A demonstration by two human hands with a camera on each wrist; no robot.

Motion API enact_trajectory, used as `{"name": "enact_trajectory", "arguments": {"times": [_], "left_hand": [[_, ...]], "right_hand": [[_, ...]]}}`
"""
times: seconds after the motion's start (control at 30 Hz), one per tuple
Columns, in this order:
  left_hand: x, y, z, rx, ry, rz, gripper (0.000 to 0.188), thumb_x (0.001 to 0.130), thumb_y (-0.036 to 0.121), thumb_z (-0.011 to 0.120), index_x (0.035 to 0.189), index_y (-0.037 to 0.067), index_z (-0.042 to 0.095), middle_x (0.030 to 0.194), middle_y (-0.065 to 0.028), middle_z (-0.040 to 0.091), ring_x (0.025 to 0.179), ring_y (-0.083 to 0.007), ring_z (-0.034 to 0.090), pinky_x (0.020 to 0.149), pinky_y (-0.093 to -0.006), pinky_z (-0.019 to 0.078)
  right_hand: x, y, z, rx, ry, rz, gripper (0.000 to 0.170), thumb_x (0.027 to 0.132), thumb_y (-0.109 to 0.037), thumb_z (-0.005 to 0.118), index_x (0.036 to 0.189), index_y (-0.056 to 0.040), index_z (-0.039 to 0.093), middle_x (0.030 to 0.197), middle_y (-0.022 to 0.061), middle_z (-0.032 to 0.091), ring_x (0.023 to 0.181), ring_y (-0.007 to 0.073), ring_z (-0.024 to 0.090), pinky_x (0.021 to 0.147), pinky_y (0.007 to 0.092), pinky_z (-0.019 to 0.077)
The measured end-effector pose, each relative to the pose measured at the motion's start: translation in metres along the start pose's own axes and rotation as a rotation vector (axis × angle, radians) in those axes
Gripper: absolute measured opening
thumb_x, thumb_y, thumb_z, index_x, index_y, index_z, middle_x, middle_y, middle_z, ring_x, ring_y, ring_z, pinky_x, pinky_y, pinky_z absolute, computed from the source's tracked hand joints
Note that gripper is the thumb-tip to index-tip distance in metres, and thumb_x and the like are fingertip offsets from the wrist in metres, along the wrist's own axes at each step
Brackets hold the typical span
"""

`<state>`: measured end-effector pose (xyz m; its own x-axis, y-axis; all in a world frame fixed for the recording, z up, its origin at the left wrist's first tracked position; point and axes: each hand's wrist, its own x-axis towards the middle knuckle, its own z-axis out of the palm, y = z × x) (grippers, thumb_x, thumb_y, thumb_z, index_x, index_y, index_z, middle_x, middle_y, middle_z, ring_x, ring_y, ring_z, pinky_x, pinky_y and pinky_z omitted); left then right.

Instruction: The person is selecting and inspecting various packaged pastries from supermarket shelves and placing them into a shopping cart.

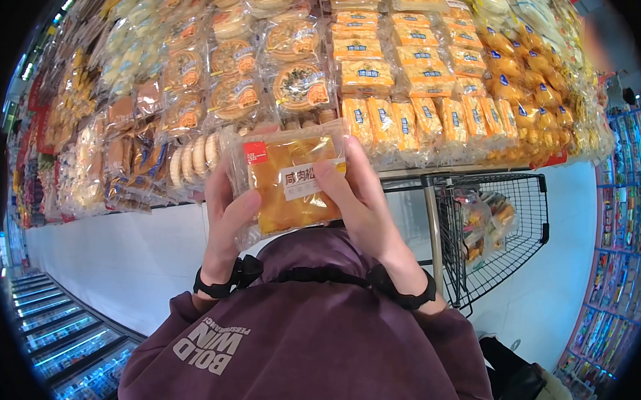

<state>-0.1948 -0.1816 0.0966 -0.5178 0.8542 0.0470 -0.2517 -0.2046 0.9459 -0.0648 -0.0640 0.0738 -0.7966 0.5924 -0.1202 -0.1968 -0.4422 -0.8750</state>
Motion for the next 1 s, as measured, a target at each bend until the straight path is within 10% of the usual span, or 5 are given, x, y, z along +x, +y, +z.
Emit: {"name": "enact_trajectory", "arguments": {"times": [0.4, 1.0], "left_hand": [[0.0, -0.004, 0.005, 0.155, -0.092, 0.165, 0.074, 0.075, 0.007, 0.074, 0.138, -0.003, 0.038, 0.103, -0.0062, 0.067, 0.091, -0.0076, 0.061, 0.088, -0.0249, 0.0446], [0.003, -0.007, 0.004, 0.332, 0.054, 0.136, 0.058, 0.075, 0.009, 0.08, 0.124, -0.002, 0.051, 0.11, -0.0093, 0.065, 0.099, -0.0148, 0.064, 0.085, -0.0282, 0.0509]], "right_hand": [[0.011, 0.032, -0.011, 0.039, -0.009, 0.053, 0.051, 0.106, -0.03, 0.036, 0.141, 0.0078, 0.035, 0.136, 0.0106, 0.048, 0.124, 0.0111, 0.043, 0.105, 0.0243, 0.0338], [0.008, -0.003, -0.005, -0.042, 0.024, -0.109, 0.041, 0.1, -0.01, 0.051, 0.136, -0.0022, 0.034, 0.125, 0.0112, 0.057, 0.113, 0.0135, 0.055, 0.092, 0.0298, 0.0475]]}}
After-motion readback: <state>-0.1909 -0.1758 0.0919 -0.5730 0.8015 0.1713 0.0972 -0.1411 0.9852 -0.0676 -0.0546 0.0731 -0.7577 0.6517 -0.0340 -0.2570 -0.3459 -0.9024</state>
